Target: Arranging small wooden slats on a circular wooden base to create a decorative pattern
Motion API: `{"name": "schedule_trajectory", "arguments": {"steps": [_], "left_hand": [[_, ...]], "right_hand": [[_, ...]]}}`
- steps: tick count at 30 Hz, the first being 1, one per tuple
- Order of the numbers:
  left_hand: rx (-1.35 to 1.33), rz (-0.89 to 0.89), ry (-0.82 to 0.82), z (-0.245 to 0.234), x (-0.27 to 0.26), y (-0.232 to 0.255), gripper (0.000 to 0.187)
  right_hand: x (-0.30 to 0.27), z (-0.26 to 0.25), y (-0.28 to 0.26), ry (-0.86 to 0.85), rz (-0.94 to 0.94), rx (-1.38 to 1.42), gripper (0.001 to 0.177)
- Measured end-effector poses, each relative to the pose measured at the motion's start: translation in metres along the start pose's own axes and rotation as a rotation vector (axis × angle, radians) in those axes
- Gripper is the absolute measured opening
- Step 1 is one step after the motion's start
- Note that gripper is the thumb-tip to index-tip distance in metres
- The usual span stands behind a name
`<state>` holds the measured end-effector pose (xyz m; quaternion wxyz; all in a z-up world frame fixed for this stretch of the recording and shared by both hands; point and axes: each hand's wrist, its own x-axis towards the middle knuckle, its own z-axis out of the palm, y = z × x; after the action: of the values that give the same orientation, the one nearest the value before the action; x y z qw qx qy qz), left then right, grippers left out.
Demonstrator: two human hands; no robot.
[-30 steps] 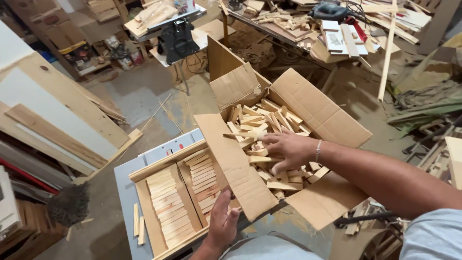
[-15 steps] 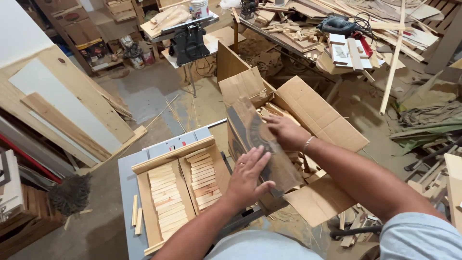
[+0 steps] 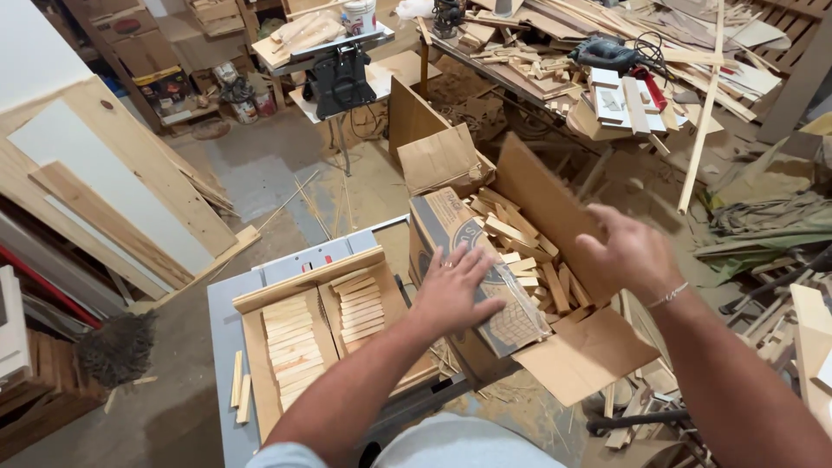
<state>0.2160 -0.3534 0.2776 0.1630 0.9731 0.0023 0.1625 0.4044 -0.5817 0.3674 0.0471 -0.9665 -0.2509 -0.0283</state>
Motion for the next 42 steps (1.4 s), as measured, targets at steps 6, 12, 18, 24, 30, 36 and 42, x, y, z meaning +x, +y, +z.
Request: {"name": "schedule_trajectory", "arguments": {"steps": [6,12,18,24,30,36,42], "left_hand": [[0.112,0.235,-0.211,-0.008,0.081,0.000,0.078],[0.182,-0.075,-0.387,0.040,0.154,-0.065,0.101],[0.366,-0.164,0.081,-0.007,0.155,-0.049,0.072],[0.257,-0.565,1.146,0.044,0.183,-0.152,0.100],[-0.648,-0.639,0.316,-0.067,0.115,-0.059,0.065],[-0.240,0.010,0.343,0.005,0.098,-0.125,0.037],[-0.057,0.168,0.169,0.004,0.103,-0.133,0.044]], "right_hand": [[-0.035,-0.014,-0.026,-0.091,0.020,0.005,0.055],[0.004,0.028,0.077,0.090,0.236,0.251,0.047],[-0.069,-0.003,0.043,0.157,0.049,1.067,0.053],[-0.098,0.030,0.074,-0.258,-0.203,0.835,0.046],[-0.129,0.037,0.090,-0.481,-0.236,0.714,0.101],[-0.109,0.073,0.088,0.273,-0.529,0.563,0.060],[-0.084,0.072,0.066,0.459,-0.329,0.893,0.083]]}}
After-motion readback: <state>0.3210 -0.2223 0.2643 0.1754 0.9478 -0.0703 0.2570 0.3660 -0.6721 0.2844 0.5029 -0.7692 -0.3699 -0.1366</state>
